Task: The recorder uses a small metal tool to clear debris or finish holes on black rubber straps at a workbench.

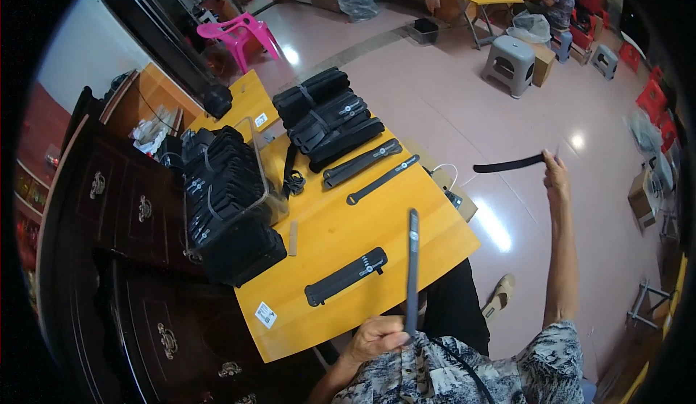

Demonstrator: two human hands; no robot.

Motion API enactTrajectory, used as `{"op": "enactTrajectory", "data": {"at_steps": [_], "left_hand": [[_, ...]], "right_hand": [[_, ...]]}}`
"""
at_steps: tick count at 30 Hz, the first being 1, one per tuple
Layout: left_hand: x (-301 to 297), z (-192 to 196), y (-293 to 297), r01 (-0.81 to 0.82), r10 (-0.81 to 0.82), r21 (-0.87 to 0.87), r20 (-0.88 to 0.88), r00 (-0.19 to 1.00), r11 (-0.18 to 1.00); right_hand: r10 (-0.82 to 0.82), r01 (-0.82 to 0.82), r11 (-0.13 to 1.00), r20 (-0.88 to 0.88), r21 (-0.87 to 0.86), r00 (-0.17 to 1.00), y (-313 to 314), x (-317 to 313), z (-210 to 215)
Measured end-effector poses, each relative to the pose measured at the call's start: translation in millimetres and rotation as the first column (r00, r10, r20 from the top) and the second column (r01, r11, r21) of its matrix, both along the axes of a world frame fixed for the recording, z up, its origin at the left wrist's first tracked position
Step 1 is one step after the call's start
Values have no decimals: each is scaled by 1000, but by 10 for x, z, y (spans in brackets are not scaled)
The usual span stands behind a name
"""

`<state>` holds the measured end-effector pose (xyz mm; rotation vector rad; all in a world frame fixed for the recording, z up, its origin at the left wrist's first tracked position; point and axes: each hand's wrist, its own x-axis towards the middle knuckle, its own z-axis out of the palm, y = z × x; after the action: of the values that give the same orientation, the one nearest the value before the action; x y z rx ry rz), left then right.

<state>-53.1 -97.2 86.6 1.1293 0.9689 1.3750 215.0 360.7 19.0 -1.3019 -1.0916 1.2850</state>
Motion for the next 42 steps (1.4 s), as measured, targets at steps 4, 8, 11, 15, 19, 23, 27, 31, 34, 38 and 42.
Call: {"op": "enactTrajectory", "data": {"at_steps": [4,8,11,15,19,23,27,31,34,38,42], "left_hand": [[-167,-88,-272,-266,277,-142,62,959,953],[-328,-161,-241,-456,456,-68,-20,890,887],[-469,-195,-254,-488,481,-80,-98,871,869],[-647,-356,-403,-535,522,-78,-139,842,841],[-826,-331,-675,-587,582,-81,-76,810,806],[-941,-427,-907,-658,652,-121,-88,753,743],[-1035,-493,-1074,-653,659,-184,-37,751,734],[-994,-523,-1067,-647,652,-170,-35,758,743],[-900,-538,-1010,-619,633,-172,38,773,766],[-772,-526,-944,-598,610,-132,84,788,791],[-676,-567,-882,-596,616,-158,198,762,788]], "right_hand": [[-6,9,1000,85,-30,996,-281,231,74],[-31,32,999,122,-6,992,-703,346,201],[-20,16,999,172,28,985,-932,327,247],[21,-43,995,216,94,976,-1221,262,472],[77,-103,975,134,197,988,-1447,89,795],[227,-232,932,52,280,973,-1626,105,1011],[310,-306,916,28,258,950,-1819,-69,1161],[252,-262,912,72,315,965,-2032,-538,1229],[139,-220,807,186,548,973,-2068,-870,1206],[-217,-362,439,488,823,845,-2015,-1286,1185],[-268,-461,418,591,783,761,-2021,-1715,802]]}}
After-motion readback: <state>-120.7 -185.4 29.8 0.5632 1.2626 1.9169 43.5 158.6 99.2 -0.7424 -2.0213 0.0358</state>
